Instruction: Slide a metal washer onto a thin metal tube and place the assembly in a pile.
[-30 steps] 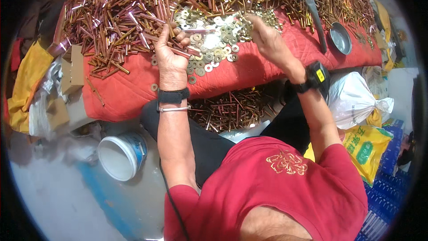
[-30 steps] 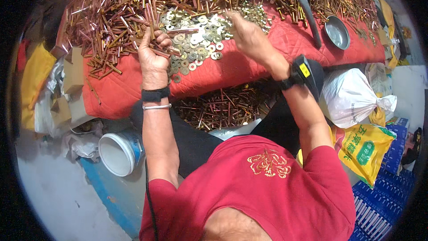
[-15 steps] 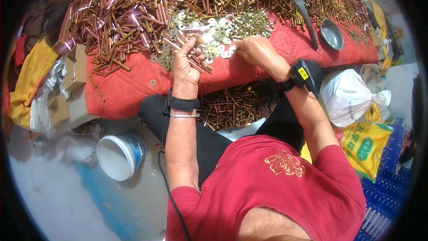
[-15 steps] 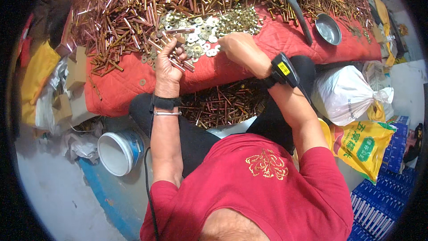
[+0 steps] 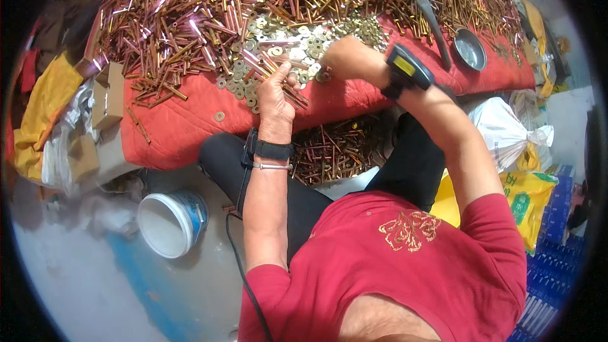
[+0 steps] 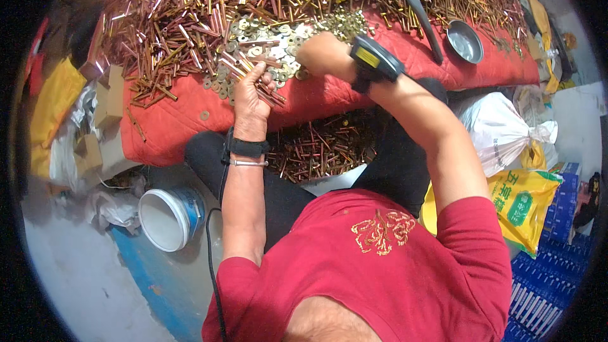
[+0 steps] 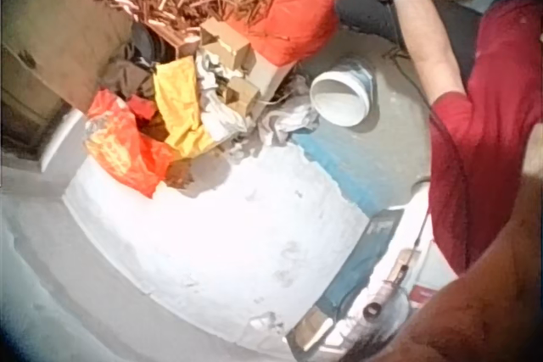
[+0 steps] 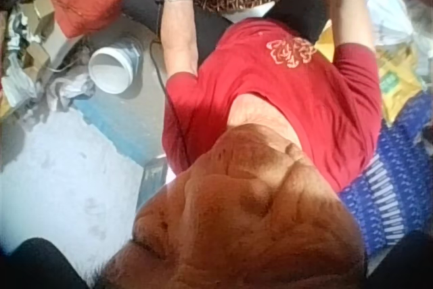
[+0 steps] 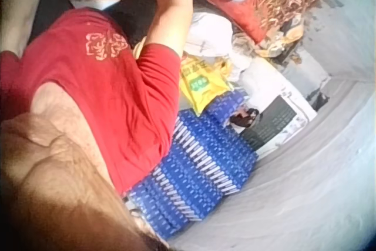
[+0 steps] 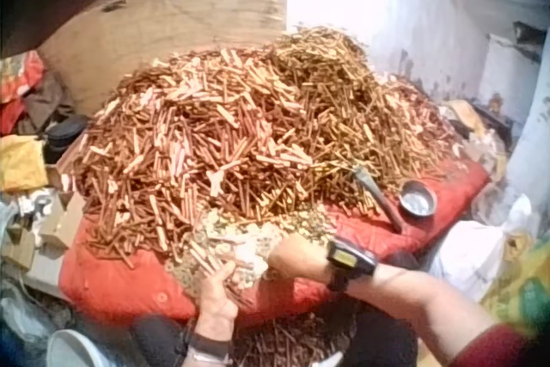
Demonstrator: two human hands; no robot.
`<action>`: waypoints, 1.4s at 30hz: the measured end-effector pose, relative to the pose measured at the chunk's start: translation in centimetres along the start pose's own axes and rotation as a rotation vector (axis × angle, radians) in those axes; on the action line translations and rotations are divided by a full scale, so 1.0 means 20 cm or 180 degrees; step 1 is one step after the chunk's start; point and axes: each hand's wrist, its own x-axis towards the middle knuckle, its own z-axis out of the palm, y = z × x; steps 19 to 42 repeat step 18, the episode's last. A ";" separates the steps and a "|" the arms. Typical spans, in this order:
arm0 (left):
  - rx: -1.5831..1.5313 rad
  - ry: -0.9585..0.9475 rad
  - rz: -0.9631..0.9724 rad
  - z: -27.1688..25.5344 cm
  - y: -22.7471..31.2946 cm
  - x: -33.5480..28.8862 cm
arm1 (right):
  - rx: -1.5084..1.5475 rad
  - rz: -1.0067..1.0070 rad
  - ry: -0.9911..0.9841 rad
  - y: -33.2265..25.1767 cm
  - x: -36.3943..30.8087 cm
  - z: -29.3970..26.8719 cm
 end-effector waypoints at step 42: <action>-0.0239 0.0032 -0.0226 0.03 -0.05 -0.04 | 0.3617 0.0477 0.1962 -0.23 -0.22 0.17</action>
